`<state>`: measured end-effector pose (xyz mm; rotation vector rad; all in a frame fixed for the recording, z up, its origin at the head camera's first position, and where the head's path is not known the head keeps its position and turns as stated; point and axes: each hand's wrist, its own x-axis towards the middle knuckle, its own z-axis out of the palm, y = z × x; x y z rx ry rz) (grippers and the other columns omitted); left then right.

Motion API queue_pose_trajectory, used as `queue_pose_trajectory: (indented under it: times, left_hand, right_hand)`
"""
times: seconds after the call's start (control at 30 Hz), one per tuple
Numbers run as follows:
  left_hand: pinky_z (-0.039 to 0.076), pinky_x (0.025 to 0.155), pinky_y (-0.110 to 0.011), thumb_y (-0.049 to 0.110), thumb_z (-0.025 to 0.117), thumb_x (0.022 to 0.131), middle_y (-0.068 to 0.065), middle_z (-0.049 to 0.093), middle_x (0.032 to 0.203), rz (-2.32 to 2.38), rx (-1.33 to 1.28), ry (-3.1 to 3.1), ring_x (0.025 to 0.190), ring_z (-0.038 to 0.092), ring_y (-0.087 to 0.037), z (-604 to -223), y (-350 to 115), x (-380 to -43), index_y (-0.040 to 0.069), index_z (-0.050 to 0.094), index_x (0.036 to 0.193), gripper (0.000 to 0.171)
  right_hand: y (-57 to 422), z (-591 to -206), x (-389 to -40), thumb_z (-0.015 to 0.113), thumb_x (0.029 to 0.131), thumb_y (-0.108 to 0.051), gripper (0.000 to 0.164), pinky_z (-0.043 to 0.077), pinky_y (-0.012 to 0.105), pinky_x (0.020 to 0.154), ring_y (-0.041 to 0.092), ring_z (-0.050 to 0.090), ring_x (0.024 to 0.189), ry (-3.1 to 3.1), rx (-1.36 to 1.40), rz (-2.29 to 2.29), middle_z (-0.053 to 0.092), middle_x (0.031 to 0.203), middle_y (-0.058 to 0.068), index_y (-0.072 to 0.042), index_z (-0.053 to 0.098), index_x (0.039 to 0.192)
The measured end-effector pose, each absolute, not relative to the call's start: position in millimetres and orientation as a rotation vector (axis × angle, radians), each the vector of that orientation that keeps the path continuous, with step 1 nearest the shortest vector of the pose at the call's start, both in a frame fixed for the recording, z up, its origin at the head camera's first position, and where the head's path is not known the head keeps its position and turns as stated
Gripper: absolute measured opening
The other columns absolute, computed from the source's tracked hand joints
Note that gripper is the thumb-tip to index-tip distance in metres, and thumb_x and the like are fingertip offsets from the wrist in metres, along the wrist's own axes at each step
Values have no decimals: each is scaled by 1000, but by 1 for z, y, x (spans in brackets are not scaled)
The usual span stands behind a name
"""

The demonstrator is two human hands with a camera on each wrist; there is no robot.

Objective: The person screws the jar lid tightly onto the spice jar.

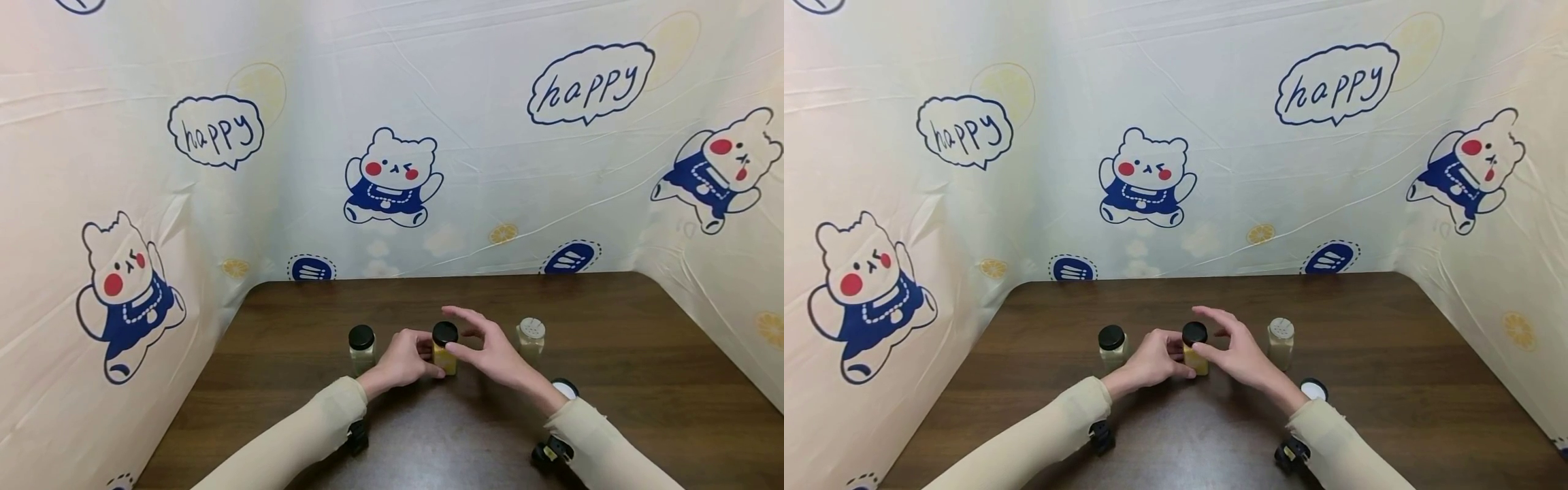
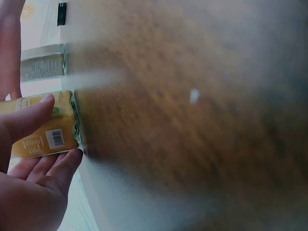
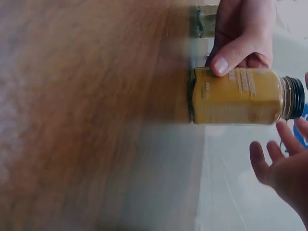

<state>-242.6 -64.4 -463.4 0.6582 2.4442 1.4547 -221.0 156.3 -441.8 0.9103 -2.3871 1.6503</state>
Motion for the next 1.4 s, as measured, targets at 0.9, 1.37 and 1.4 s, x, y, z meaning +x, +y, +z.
queue_pose_trajectory:
  times: [0.9,1.37,1.4]
  left_hand:
    - [60,93,-32,0,93,79,-6,78,113,1461,667,2434,106,75,-19,-463,-65,-243,5,76,123,48]
    - [60,92,-32,0,92,80,-6,78,113,1457,662,2433,106,75,-19,-463,-65,-243,5,75,124,48]
    - [60,92,-32,0,92,79,-6,78,113,1459,662,2432,106,75,-19,-464,-65,-243,5,75,124,47]
  right_hand:
    - [159,-438,-220,64,104,-2,49,48,66,104,38,57,133,-2424,1002,1735,51,156,17,-1,55,151]
    - [158,-440,-217,71,101,-6,46,46,63,107,33,49,142,-2467,908,1588,59,148,10,-6,63,146]
    - [157,-440,-217,71,101,-6,46,46,62,108,33,49,142,-2470,898,1577,60,148,9,-7,63,146]
